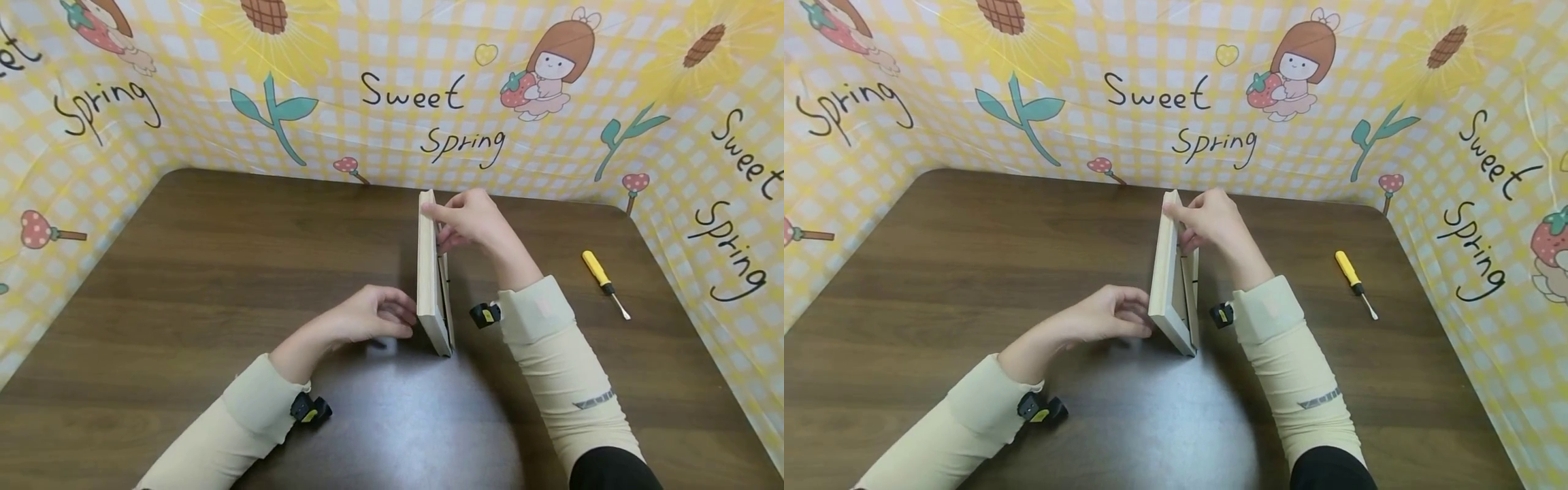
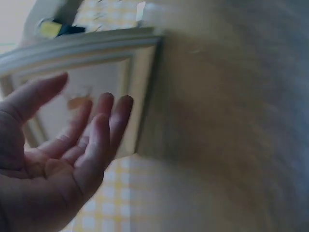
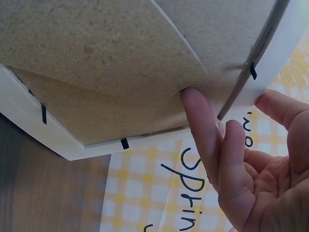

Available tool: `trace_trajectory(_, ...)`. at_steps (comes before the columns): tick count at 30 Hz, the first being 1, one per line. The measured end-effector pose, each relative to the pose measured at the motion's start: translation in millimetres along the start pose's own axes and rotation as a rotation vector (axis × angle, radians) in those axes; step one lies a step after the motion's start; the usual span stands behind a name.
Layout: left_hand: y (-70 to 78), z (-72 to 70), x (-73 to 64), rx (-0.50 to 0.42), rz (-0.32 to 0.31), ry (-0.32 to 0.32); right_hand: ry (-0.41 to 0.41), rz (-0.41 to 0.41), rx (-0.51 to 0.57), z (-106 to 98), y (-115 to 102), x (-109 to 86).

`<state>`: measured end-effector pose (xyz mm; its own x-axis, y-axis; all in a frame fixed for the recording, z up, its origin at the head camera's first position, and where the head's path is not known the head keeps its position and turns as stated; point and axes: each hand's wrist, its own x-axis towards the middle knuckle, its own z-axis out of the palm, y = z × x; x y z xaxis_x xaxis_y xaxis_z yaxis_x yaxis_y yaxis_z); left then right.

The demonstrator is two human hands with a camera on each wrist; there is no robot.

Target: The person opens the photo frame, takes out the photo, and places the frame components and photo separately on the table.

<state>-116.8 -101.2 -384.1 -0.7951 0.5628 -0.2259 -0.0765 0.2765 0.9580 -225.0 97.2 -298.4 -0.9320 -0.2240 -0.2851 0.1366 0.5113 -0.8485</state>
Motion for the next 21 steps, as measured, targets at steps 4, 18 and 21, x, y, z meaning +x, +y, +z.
trace_trajectory(4, -2.2, 8.1, 3.8, 0.154, 0.094, -0.016, 0.012, 0.010, 0.002, -1.5, 0.1, -0.7)
trace_trajectory(18, 1.2, 26.7, 13.1, 0.263, 0.190, 0.072, 0.015, -0.001, 0.043, -5.5, 1.7, -4.5)
trace_trajectory(21, 1.7, 30.0, 15.2, 0.264, 0.202, 0.069, 0.013, 0.001, 0.066, -10.0, 5.2, -5.8)
